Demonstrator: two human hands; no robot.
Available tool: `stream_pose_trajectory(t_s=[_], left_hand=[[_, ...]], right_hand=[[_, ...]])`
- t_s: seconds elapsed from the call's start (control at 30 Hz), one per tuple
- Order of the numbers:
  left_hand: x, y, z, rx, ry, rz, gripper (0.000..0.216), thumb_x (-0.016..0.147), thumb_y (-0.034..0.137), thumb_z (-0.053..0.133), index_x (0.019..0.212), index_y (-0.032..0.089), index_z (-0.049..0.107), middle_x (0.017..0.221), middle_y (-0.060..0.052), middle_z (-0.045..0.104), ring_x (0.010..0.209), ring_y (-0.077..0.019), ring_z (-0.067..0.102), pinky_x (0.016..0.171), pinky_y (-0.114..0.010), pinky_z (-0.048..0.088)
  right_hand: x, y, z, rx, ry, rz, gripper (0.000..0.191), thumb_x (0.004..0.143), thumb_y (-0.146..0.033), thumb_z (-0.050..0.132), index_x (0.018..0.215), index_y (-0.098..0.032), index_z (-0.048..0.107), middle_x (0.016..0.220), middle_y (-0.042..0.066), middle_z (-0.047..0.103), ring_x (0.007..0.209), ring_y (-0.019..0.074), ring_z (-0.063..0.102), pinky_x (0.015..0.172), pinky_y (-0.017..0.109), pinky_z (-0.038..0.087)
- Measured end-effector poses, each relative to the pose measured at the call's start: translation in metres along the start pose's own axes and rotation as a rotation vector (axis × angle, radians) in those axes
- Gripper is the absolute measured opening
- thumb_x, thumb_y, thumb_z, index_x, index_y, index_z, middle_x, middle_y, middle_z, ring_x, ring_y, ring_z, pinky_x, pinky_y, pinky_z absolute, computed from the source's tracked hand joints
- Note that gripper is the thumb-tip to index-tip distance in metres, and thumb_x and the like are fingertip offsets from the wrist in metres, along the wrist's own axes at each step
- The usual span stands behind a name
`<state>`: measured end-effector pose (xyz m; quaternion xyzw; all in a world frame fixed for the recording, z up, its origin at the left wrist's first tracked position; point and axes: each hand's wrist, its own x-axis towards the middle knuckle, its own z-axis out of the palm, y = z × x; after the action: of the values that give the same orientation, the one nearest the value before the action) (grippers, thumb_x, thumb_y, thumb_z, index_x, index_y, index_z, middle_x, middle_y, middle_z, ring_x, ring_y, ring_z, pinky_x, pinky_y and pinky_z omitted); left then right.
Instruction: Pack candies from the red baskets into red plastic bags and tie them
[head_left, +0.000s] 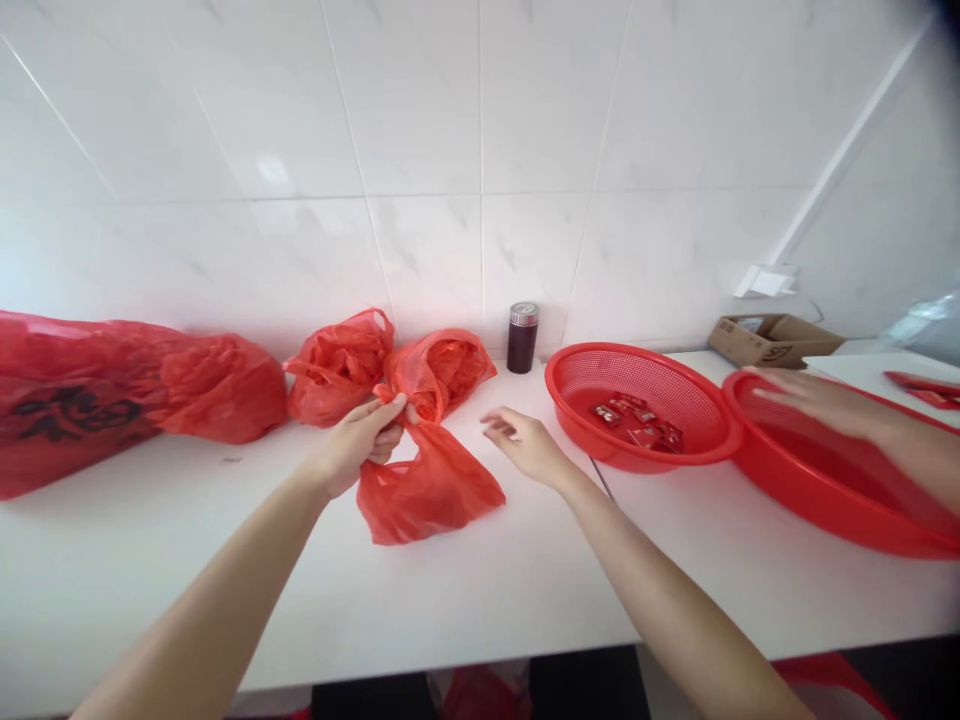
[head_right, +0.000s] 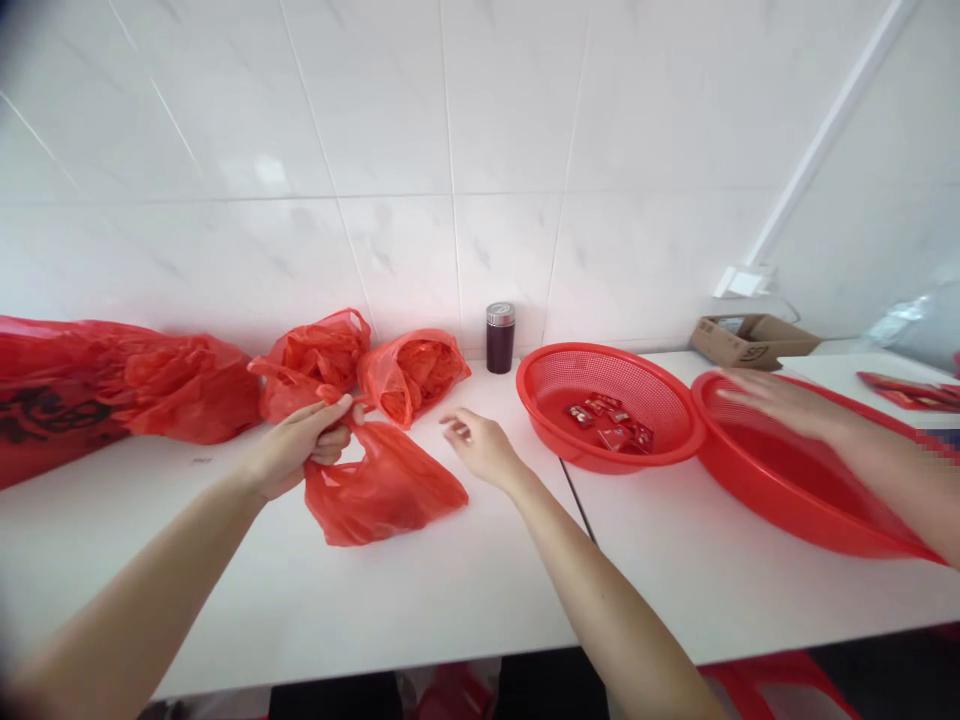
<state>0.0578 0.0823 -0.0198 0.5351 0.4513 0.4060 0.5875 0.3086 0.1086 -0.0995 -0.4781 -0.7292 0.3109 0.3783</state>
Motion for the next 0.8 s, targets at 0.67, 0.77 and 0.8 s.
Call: stream_pose_trajectory(t_s=[0.67,0.77,0.8], left_hand=[[0.003,0.005,0.019,0.723,-0.041,0.337,0.014,0.073,0.012,0.055,0.076,0.02,0.066,0.061,0.004,0.058,0.054,-0.011,0.049,0.053,-0.024,0.037],[0.005,-0.006,0.028,0.892,0.153,0.496,0.024,0.065,0.002,0.046,0.072,0.021,0.06,0.066,0.003,0.058,0.056,-0.0117,0.049,0.053,-0.024,0.035],[0.005,-0.01,0.031,0.889,0.204,0.526,0.026,0.066,0.002,0.044,0.075,0.021,0.058,0.071,0.002,0.06,0.06,-0.0123,0.05,0.056,-0.024,0.037]], right_hand=[[0.013,-0.068,0.012,0.405,-0.02,-0.242,0.029,0.097,-0.039,0.039,0.117,-0.025,0.055,0.118,0.005,0.06,0.113,0.0162,0.055,0.099,0.036,0.04],[0.022,-0.049,0.026,0.414,-0.097,-0.15,0.033,0.095,-0.041,0.044,0.121,-0.025,0.054,0.112,0.003,0.062,0.102,0.0164,0.057,0.095,0.035,0.041],[0.022,-0.046,0.03,0.445,-0.137,-0.145,0.034,0.094,-0.042,0.046,0.122,-0.026,0.054,0.107,0.002,0.062,0.096,0.0159,0.058,0.092,0.034,0.042]])
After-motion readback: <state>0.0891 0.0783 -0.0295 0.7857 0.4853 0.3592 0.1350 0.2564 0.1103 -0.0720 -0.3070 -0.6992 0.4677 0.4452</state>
